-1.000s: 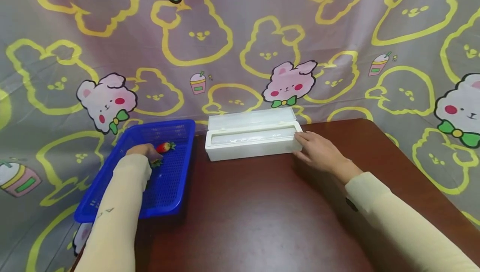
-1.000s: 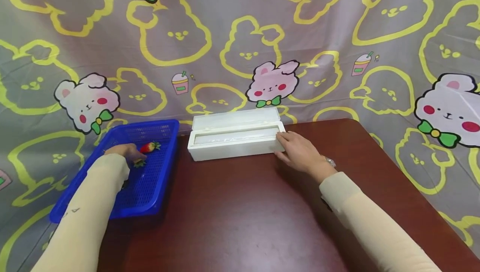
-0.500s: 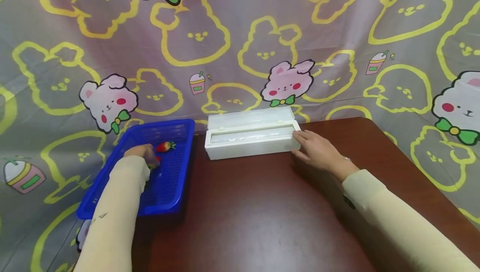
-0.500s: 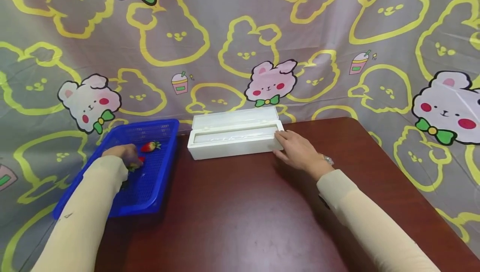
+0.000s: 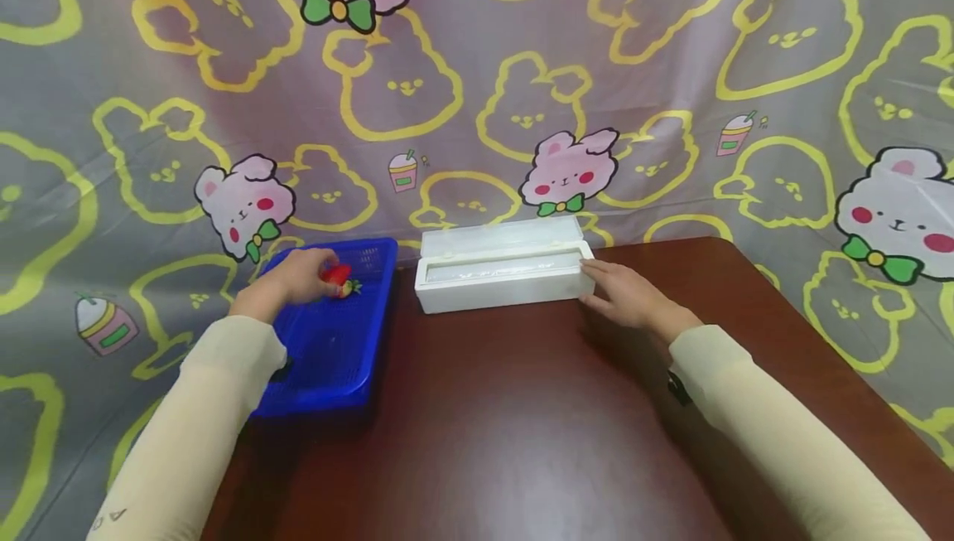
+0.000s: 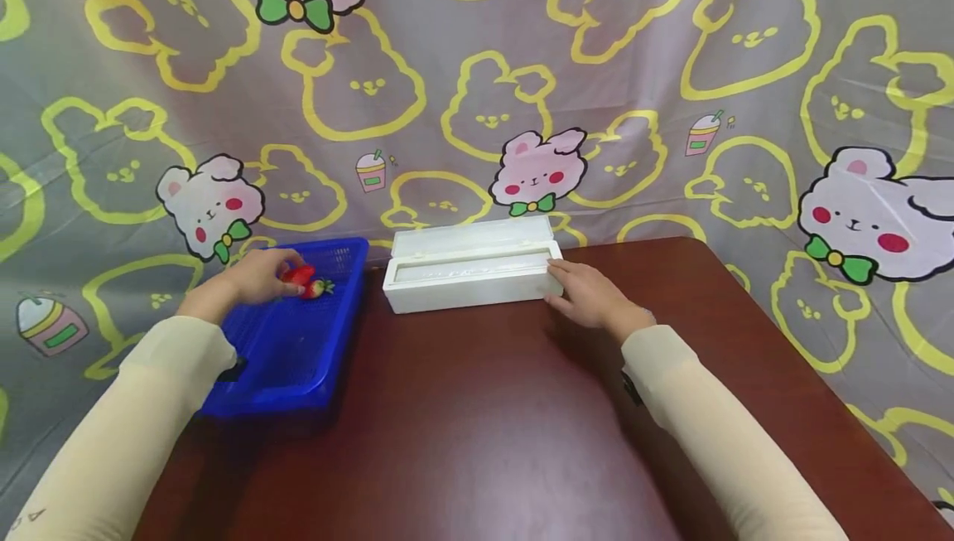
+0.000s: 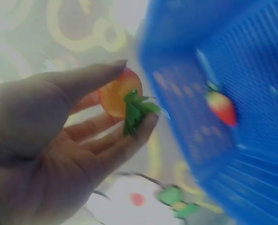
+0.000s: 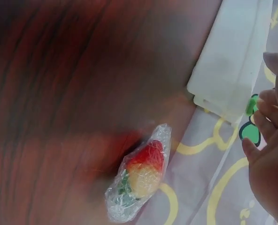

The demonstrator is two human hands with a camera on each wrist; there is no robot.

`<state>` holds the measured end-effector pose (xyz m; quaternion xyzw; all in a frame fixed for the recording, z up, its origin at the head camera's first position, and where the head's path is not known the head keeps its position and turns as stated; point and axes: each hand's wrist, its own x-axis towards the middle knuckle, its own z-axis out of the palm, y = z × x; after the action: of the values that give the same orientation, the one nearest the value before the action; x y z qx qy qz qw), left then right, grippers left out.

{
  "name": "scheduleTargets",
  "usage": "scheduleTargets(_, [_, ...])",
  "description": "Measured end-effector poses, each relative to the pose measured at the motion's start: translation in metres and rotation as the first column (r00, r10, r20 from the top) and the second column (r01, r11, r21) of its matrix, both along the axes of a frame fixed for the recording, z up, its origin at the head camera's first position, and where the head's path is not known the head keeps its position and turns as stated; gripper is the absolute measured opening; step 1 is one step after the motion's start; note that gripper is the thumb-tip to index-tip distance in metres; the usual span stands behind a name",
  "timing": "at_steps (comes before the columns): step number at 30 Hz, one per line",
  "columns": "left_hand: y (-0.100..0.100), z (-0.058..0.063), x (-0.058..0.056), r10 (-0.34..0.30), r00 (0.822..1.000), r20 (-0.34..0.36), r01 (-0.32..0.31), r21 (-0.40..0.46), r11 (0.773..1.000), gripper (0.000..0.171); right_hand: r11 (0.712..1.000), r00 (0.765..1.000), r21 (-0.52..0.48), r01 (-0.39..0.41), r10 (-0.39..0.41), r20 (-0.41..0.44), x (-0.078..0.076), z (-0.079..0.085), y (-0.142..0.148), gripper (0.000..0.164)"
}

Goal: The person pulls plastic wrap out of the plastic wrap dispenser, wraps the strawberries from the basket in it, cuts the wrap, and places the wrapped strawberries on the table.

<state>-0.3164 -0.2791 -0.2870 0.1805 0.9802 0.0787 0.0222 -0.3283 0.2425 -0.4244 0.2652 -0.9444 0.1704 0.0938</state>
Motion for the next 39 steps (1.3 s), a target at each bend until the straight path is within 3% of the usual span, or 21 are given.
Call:
scheduleTargets(3, [0.033, 0.005, 0.013, -0.102, 0.992, -0.079, 0.107, 0.056, 0.993, 0.043, 1.000, 0.998, -0.019, 0.010, -0.011, -0.060, 0.004, 0.004, 0.006, 0.053])
scheduleTargets(9, [0.096, 0.000, 0.040, -0.236, 0.966, -0.103, 0.250, 0.160, 0.955, 0.037, 0.995, 0.983, -0.061, -0.074, 0.062, -0.174, 0.021, 0.018, -0.008, 0.041])
scheduleTargets(12, [0.119, -0.016, 0.053, -0.311, 0.943, -0.119, 0.330, 0.207, 0.921, 0.034, 0.982, 0.975, -0.112, -0.153, 0.132, -0.181, 0.039, 0.021, -0.024, 0.041])
scheduleTargets(17, [0.155, -0.056, 0.076, -0.413, 0.903, -0.123, 0.431, 0.265, 0.863, 0.034, 0.950, 0.967, -0.178, -0.255, 0.248, -0.061, 0.081, 0.018, -0.052, 0.048])
scheduleTargets(22, [0.184, -0.091, 0.096, -0.456, 0.887, -0.068, 0.451, 0.331, 0.829, 0.033, 0.936, 0.951, -0.175, -0.307, 0.311, -0.005, 0.115, 0.012, -0.070, 0.047])
scheduleTargets(28, [0.208, -0.120, 0.112, -0.479, 0.878, -0.006, 0.446, 0.373, 0.813, 0.034, 0.929, 0.936, -0.114, -0.352, 0.352, -0.027, 0.136, -0.001, -0.070, 0.031])
scheduleTargets(34, [0.215, -0.129, 0.128, -0.500, 0.865, 0.033, 0.452, 0.382, 0.807, 0.035, 0.904, 0.907, -0.084, -0.419, 0.413, -0.079, 0.146, -0.017, -0.066, 0.019])
scheduleTargets(39, [0.216, -0.136, 0.136, -0.516, 0.856, 0.036, 0.460, 0.403, 0.791, 0.032, 0.895, 0.900, -0.096, -0.436, 0.433, -0.046, 0.153, -0.023, -0.066, 0.019])
